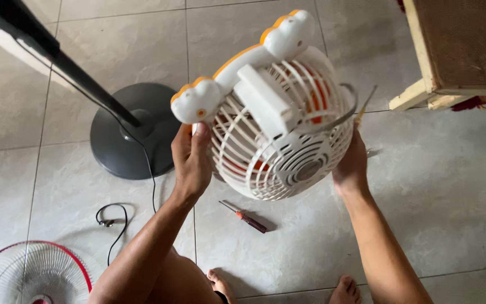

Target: The person disassembles a small yellow and white electric fan using a screwdriver. They remove the front grille, the fan blades, and the rear grille, placing the parts on the floor.

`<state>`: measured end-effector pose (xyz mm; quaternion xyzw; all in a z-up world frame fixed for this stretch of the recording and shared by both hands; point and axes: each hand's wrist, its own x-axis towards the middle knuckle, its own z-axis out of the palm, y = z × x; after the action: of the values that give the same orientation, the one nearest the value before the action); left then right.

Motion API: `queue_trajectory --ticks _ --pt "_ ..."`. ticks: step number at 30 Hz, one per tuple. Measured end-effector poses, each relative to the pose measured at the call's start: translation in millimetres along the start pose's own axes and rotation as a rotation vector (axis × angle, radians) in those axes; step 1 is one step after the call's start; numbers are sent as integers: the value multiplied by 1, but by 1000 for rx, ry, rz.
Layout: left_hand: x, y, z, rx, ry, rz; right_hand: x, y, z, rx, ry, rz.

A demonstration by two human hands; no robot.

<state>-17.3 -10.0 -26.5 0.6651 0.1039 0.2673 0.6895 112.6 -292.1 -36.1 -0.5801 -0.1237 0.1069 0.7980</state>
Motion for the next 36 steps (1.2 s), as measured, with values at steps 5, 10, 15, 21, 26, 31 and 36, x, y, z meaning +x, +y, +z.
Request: queue_trajectory --ticks 5,10,15,21,26,31,36 --pt "1 -9 -6 -50 -25 95 1 -15 -4 -616 102 -138" --pt "7 6 -1 -364 -38 -72 2 -16 -8 -524 149 -311" --pt "6 7 -5 -312 -98 -66 3 -15 1 -344 259 -279" --pt "20 9 -8 -415 -152 -83 11 -26 -5 -387 328 -412" --pt "41 25 -37 -269 -371 -153 12 -49 -22 -287 174 -288" --pt "33 6 -14 66 -525 -261 12 -46 -25 -341 -55 -192" --pt "22 3 12 76 -441 -221 33 -49 -26 -357 -81 -99"
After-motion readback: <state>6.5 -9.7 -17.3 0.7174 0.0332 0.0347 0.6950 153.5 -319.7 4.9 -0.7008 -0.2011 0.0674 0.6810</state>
